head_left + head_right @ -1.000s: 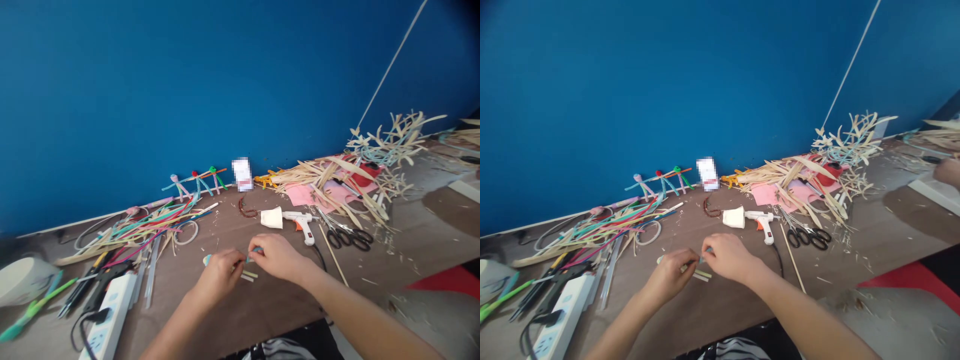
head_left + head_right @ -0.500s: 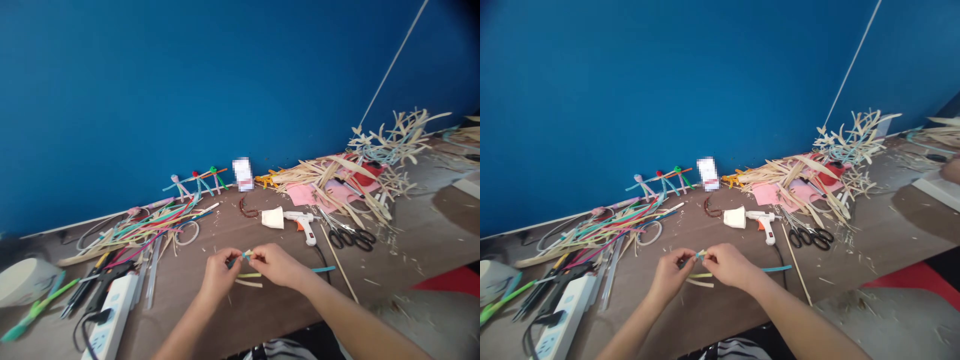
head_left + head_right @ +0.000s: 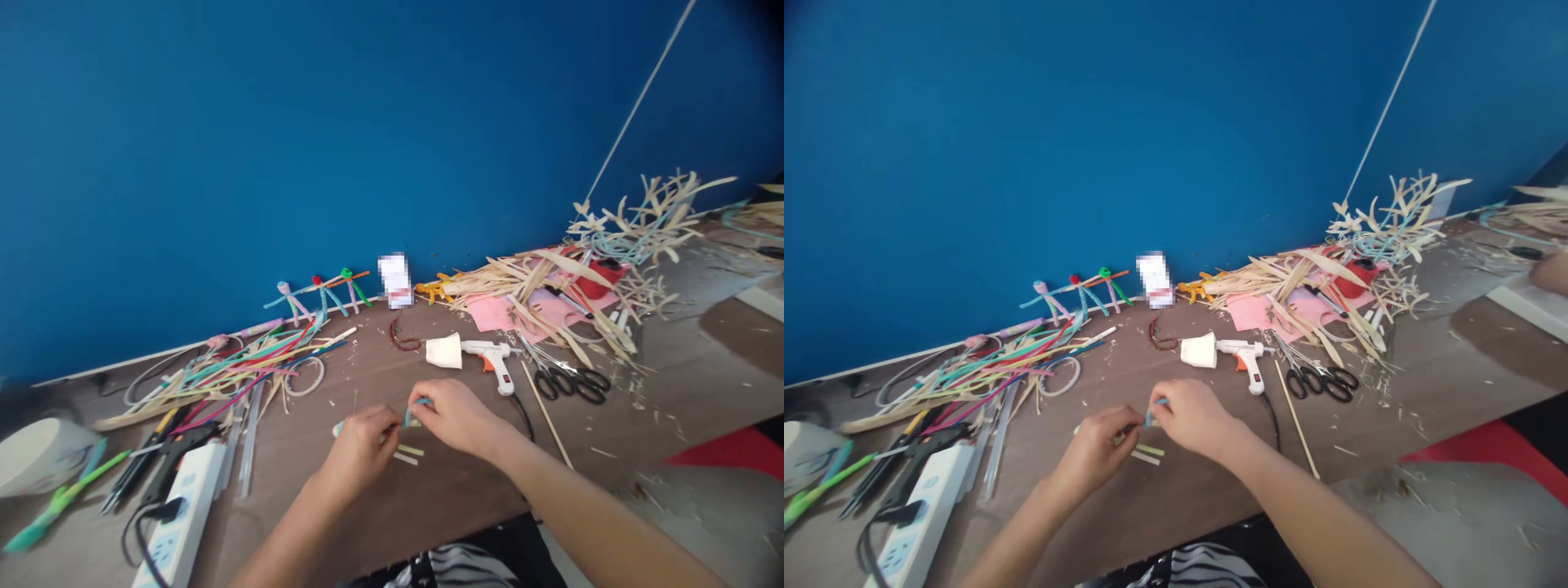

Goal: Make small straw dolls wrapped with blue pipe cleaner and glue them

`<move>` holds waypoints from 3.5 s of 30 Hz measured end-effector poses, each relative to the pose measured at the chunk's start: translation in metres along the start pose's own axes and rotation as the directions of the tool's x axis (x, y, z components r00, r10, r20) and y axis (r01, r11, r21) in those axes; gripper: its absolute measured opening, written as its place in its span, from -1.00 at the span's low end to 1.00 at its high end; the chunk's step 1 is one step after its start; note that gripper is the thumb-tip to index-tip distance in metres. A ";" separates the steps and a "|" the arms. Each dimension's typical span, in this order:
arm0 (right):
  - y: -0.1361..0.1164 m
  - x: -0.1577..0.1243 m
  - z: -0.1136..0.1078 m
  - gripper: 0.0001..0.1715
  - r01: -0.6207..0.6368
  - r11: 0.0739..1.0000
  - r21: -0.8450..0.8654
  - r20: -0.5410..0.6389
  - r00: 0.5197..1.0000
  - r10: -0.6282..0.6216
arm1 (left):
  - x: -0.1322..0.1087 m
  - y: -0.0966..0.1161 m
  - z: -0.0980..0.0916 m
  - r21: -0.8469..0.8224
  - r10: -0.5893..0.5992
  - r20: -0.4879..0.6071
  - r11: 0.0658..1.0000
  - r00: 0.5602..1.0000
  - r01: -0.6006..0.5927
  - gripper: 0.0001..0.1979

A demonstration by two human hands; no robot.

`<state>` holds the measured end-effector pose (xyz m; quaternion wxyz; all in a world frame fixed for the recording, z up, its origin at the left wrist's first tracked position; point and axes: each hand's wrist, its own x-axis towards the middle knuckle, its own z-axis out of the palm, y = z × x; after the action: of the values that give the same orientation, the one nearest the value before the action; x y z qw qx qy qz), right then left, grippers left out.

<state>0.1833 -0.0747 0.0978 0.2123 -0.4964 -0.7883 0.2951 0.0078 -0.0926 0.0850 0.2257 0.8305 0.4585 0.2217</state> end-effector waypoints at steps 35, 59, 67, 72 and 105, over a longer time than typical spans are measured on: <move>0.000 -0.009 0.006 -0.78 0.004 0.999 -0.047 -0.011 1.000 -0.004 | 0.011 -0.001 0.006 -0.846 -0.419 0.359 0.232 0.834 0.480 -0.76; 0.010 0.004 -0.012 -0.79 0.010 0.989 0.147 0.120 0.992 -0.027 | 0.008 0.019 -0.011 -0.170 -0.120 -0.006 0.979 0.993 0.117 -0.84; 0.001 -0.014 0.002 -0.69 0.051 0.990 -0.131 0.124 0.992 -0.035 | 0.008 0.013 -0.004 -0.084 -0.172 -0.116 0.983 0.978 0.163 -0.85; -0.012 -0.023 -0.004 -0.78 0.098 0.968 -0.232 0.116 0.991 -0.073 | 0.009 0.013 -0.003 0.104 -0.100 -0.087 0.989 0.991 0.108 -0.83; 0.002 -0.008 -0.016 -0.76 -0.003 0.996 0.086 0.020 1.000 0.001 | 0.007 0.017 -0.011 -0.035 0.079 -0.023 0.996 0.997 -0.079 -0.83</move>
<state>0.1980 -0.0774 0.1082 0.2255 -0.4847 -0.7763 0.3339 0.0160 -0.0933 0.1050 0.2265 0.8414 0.4237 0.2475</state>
